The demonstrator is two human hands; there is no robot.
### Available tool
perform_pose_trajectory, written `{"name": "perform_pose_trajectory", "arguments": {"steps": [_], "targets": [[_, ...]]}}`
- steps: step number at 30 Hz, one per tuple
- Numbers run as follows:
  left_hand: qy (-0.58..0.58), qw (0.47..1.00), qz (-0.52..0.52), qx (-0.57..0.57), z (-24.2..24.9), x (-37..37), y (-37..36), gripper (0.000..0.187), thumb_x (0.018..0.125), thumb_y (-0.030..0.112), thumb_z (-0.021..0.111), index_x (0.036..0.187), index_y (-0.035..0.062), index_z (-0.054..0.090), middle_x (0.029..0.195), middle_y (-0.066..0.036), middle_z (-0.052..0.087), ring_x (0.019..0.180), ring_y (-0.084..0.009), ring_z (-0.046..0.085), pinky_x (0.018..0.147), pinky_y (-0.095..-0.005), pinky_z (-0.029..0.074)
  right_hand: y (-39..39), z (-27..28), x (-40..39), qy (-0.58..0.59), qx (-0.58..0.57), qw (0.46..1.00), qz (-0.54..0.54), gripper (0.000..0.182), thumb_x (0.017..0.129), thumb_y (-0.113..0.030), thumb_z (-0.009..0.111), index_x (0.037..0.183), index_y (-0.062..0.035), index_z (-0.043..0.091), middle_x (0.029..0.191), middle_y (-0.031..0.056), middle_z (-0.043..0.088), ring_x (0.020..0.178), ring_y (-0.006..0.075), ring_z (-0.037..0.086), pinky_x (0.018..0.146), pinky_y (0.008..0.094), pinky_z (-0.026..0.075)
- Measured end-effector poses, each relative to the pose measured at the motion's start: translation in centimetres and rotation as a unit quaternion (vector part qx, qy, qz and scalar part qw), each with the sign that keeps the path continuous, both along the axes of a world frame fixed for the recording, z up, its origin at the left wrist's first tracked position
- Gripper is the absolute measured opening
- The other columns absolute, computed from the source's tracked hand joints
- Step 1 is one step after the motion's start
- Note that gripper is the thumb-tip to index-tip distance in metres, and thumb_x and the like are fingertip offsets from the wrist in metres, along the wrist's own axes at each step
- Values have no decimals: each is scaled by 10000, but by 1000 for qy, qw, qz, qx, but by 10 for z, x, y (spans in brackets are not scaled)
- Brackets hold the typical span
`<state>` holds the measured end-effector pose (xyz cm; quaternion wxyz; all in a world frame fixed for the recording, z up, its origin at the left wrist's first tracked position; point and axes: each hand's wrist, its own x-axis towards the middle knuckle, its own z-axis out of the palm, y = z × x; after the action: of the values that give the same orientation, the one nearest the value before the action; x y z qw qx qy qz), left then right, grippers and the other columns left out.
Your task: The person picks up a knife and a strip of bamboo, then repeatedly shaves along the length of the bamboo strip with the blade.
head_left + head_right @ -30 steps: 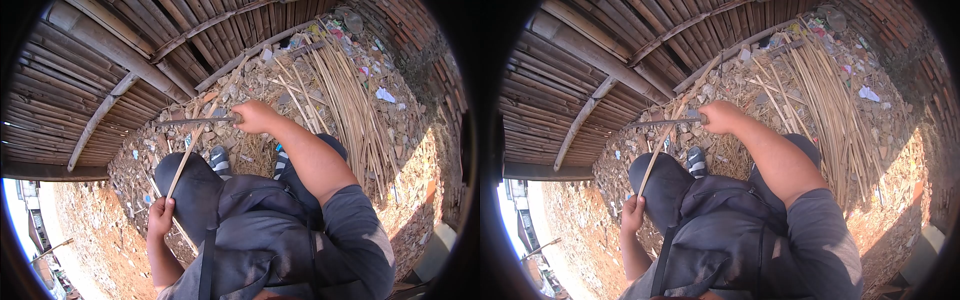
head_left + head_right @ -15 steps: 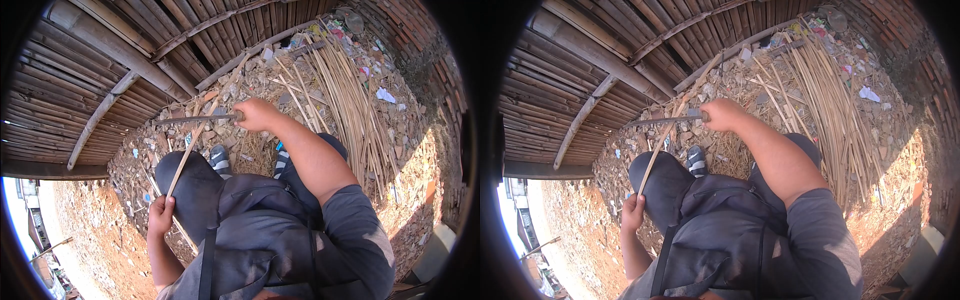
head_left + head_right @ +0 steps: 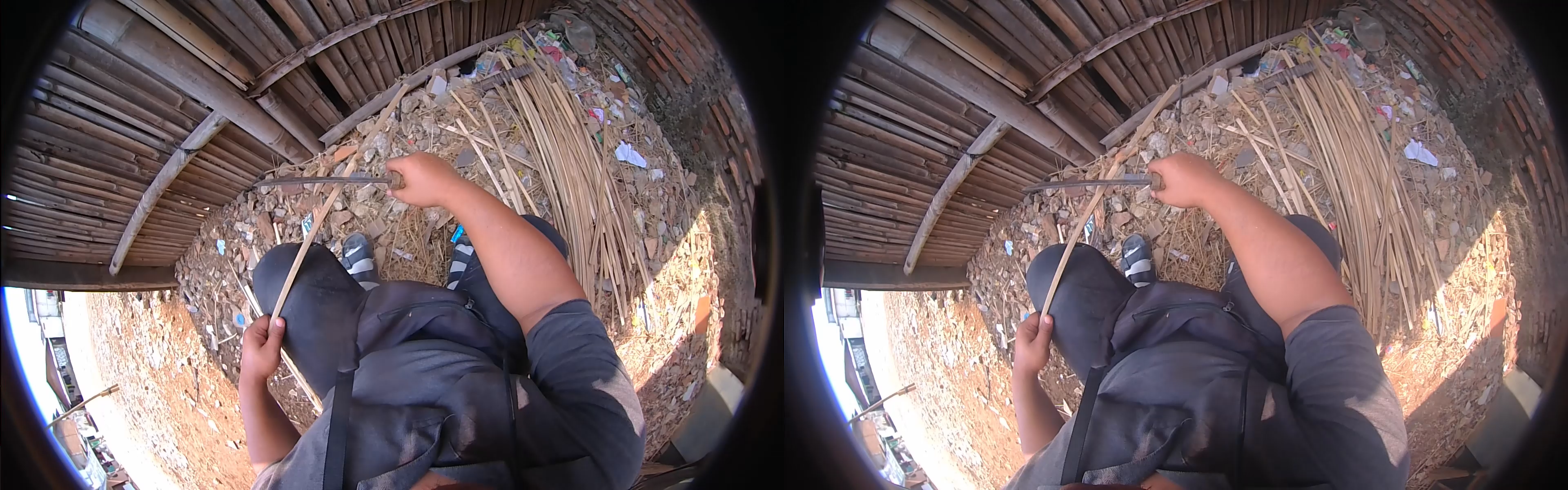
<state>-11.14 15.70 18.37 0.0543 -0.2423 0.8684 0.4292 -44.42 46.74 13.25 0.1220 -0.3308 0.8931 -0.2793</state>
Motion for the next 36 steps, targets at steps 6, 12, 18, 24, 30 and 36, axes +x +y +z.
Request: {"name": "perform_pose_trajectory", "arguments": {"steps": [6, 12, 18, 24, 30, 36], "targets": [[-1, 1000, 6, 18, 4, -2, 3, 443, 1042, 353, 648, 742, 49, 533, 667, 62, 478, 664, -60, 400, 567, -284, 348, 2, 3, 1, 4, -7, 1000, -5, 374, 832, -344, 798, 1096, -100, 697, 905, 158, 724, 906, 377, 708, 788, 503, 548], [-5, 1000, -2, 27, 2, 0, -1, 442, 1050, 358, 632, 753, 43, 547, 673, 64, 488, 667, -56, 404, 569, -276, 346, 1, 5, 2, -4, 2, 1000, -5, 377, 832, -348, 796, 1098, -100, 698, 936, 166, 730, 935, 383, 709, 806, 502, 552], [-9, 999, 7, 40, 4, -2, 1, 440, 1052, 364, 629, 764, 37, 562, 678, 66, 494, 671, -58, 410, 577, -277, 352, 2, 1, 1, 7, -12, 1000, -7, 370, 826, -343, 797, 1084, -98, 697, 928, 165, 729, 926, 383, 709, 799, 505, 552], [2, 999, -3, 35, 2, -1, 0, 444, 1048, 369, 635, 762, 36, 565, 679, 65, 495, 678, -58, 413, 580, -278, 354, 1, -2, 0, 9, -14, 1000, -6, 373, 824, -345, 797, 1082, -96, 694, 915, 165, 724, 917, 383, 705, 796, 510, 547], [-18, 1000, 5, 20, 1, 0, -2, 453, 1045, 376, 638, 752, 42, 556, 676, 67, 491, 675, -57, 409, 576, -278, 348, 0, -4, -1, 14, -9, 1000, 0, 375, 828, -352, 797, 1088, -100, 697, 936, 174, 728, 926, 390, 707, 801, 509, 551], [-3, 999, 6, 32, 5, -2, 2, 456, 1042, 378, 643, 745, 45, 550, 670, 65, 487, 668, -59, 407, 572, -280, 346, 0, -1, 0, 9, -12, 1000, -3, 367, 834, -350, 794, 1085, -100, 698, 940, 176, 729, 929, 389, 708, 803, 508, 552]]}}
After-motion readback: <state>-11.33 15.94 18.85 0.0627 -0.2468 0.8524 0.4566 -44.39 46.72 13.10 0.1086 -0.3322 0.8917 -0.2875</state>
